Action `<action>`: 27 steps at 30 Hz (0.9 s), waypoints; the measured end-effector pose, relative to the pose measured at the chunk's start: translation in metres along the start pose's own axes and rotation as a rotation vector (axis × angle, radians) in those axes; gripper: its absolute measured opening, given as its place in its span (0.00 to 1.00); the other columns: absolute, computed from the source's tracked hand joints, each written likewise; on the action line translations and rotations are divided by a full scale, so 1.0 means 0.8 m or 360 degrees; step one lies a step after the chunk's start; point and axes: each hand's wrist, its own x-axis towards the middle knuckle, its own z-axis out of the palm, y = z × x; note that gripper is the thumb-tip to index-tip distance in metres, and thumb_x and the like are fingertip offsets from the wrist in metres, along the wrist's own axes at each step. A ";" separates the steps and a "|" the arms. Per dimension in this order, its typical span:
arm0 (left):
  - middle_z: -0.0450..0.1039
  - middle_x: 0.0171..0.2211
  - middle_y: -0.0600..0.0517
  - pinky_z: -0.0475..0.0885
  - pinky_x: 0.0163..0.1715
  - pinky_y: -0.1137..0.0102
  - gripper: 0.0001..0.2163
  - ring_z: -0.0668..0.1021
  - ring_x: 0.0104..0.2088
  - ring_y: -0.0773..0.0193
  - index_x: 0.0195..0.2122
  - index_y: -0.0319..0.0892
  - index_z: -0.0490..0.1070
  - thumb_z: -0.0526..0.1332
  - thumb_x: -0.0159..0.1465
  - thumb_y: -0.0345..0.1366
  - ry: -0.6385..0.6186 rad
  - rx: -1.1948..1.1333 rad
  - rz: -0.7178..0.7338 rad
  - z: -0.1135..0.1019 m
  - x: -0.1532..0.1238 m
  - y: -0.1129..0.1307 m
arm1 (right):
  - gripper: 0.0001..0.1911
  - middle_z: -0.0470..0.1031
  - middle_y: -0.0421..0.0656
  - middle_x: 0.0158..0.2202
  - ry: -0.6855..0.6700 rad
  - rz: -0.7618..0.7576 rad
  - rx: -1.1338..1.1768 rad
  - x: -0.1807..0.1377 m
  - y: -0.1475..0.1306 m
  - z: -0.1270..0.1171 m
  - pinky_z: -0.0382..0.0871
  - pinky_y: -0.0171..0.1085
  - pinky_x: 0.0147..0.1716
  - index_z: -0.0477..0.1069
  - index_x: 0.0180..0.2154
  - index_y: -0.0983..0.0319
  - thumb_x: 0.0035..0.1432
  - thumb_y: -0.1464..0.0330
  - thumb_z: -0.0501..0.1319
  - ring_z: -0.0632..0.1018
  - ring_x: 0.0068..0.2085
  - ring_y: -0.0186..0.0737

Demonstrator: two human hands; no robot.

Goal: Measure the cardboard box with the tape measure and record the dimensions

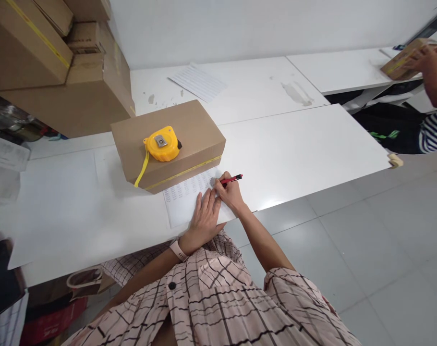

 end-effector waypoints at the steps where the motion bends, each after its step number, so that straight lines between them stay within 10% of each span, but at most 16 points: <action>1: 0.49 0.72 0.26 0.44 0.72 0.42 0.39 0.49 0.74 0.38 0.68 0.25 0.55 0.61 0.66 0.52 0.0000 0.0000 -0.0003 0.001 0.000 0.000 | 0.11 0.61 0.35 0.24 0.0001 -0.0005 0.0005 0.000 0.000 0.000 0.58 0.37 0.27 0.60 0.29 0.57 0.62 0.63 0.59 0.63 0.26 0.35; 21: 0.45 0.73 0.25 0.42 0.72 0.42 0.41 0.47 0.74 0.36 0.68 0.24 0.55 0.63 0.66 0.52 -0.0018 0.0004 0.0002 -0.001 0.000 0.000 | 0.13 0.60 0.35 0.24 0.0185 0.0010 -0.0044 -0.002 0.003 0.002 0.57 0.37 0.27 0.59 0.28 0.57 0.64 0.63 0.58 0.62 0.26 0.35; 27: 0.45 0.73 0.26 0.44 0.72 0.41 0.41 0.48 0.74 0.37 0.69 0.26 0.55 0.65 0.64 0.51 -0.0028 -0.0196 -0.0006 0.001 0.000 -0.002 | 0.10 0.72 0.47 0.45 0.0266 -0.0342 -0.0459 -0.003 0.010 -0.023 0.69 0.44 0.44 0.70 0.47 0.57 0.68 0.65 0.54 0.73 0.45 0.45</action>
